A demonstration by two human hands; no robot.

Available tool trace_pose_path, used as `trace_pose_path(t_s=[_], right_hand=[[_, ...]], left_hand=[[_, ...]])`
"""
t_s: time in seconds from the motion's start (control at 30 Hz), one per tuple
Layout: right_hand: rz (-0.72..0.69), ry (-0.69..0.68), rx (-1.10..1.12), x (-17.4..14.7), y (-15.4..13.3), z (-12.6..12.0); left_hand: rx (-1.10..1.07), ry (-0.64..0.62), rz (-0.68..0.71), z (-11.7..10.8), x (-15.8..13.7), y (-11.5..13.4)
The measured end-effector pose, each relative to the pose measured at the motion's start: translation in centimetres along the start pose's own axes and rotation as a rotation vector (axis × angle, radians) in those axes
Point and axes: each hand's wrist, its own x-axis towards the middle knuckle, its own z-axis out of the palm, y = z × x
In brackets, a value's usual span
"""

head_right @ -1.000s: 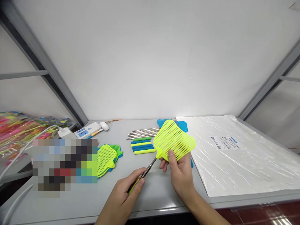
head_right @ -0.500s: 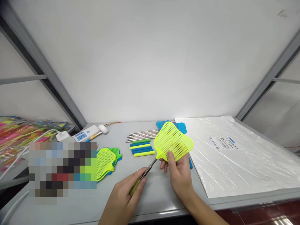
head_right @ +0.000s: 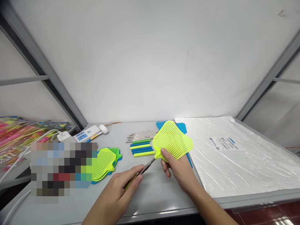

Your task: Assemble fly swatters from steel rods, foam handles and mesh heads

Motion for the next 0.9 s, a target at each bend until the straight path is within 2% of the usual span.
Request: trace_pose_path(t_s=[0.13, 0.37, 0.6, 0.7, 0.9], right_hand=[[-0.013, -0.01, -0.06, 0.2, -0.5, 0.2], [-0.028, -0.036, -0.012, 0.0, 0.2, -0.1], [0.036, 0.103, 0.146, -0.2, 1.5, 0.9], [0.032, 0.114, 0.128, -0.5, 2.2, 1.2], [-0.046, 0.046, -0.153, -1.7, 2.2, 1.8]], left_hand=[[-0.024, 0.018, 0.043, 0.5, 0.2, -0.1], [-0.058, 0.019, 0.084, 1.0, 0.2, -0.1], [-0.01, -0.107, -0.084, 0.4, 1.4, 2.4], [-0.125, -0.143, -0.164, 0.6, 1.1, 2.7], [-0.496, -0.228, -0.258, 3.1, 0.2, 2.6]])
